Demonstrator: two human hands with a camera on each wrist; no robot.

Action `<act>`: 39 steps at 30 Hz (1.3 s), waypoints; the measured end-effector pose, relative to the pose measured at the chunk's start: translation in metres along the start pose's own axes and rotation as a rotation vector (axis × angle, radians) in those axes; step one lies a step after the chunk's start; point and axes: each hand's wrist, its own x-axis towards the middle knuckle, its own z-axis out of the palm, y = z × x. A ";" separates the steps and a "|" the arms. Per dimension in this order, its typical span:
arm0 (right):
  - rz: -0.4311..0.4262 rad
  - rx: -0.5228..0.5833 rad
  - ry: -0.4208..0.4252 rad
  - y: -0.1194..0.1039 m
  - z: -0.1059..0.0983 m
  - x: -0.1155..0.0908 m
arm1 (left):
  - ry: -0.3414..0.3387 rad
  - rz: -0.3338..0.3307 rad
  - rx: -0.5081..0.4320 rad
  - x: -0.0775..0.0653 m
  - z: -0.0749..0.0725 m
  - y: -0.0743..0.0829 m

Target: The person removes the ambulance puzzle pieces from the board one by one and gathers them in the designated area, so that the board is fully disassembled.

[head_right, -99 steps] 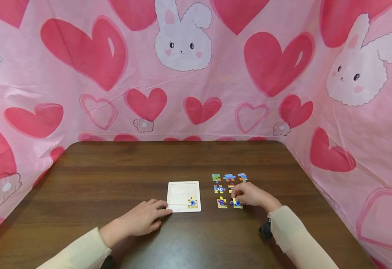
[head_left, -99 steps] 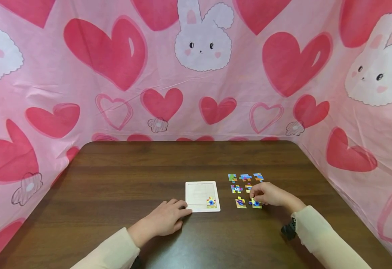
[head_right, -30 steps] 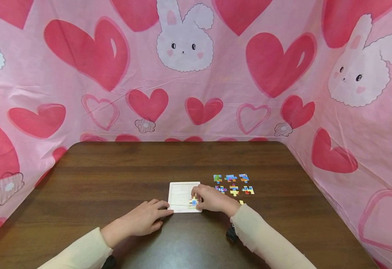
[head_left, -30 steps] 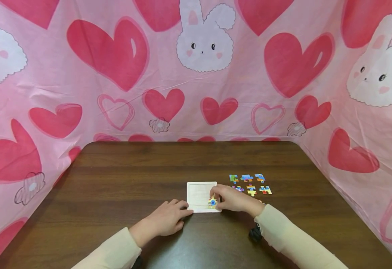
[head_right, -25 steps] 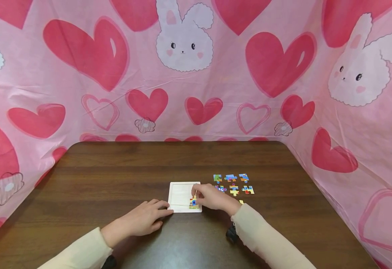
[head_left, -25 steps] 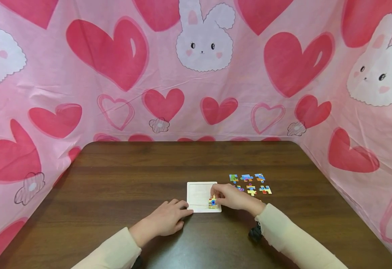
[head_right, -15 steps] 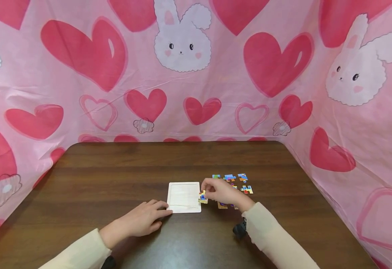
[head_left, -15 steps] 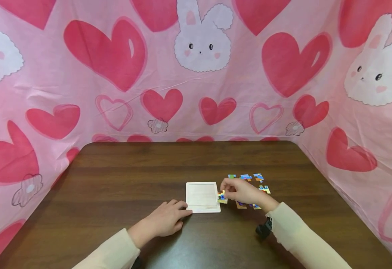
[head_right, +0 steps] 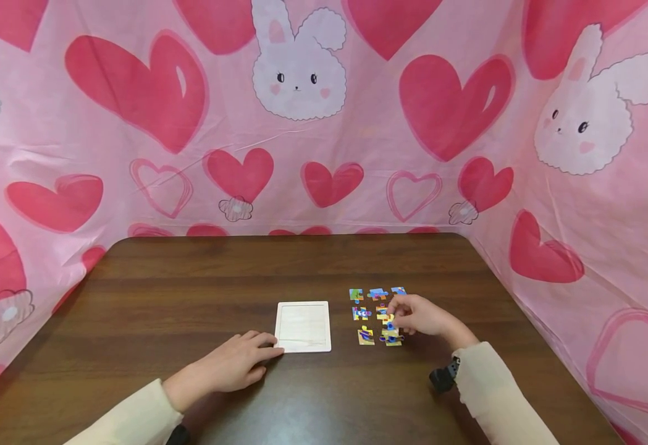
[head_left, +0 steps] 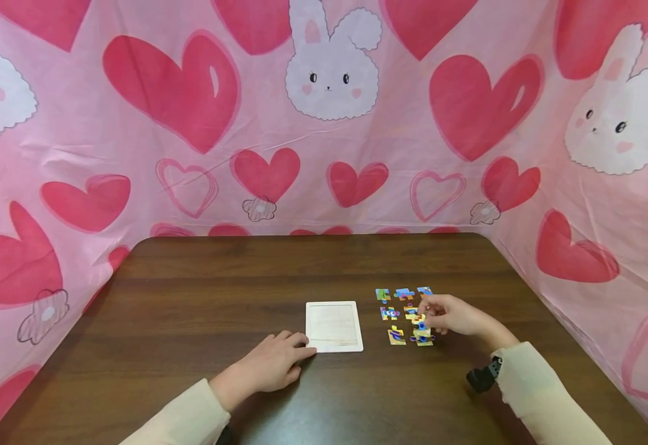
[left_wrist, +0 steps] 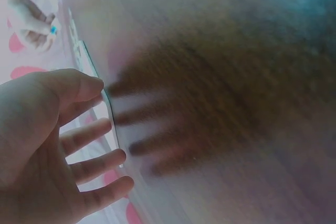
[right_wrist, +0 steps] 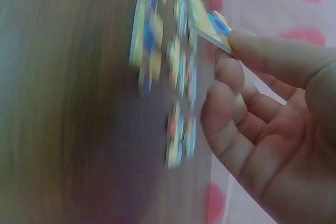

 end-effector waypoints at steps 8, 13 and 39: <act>0.045 0.033 -0.002 0.020 -0.018 -0.029 | -0.005 -0.003 -0.007 -0.001 -0.002 0.000; 0.082 0.045 0.012 0.028 -0.019 -0.034 | -0.003 -0.004 -0.006 -0.001 -0.002 0.000; 0.084 -0.298 0.167 0.031 -0.010 -0.025 | -0.001 -0.002 -0.092 0.000 -0.006 -0.003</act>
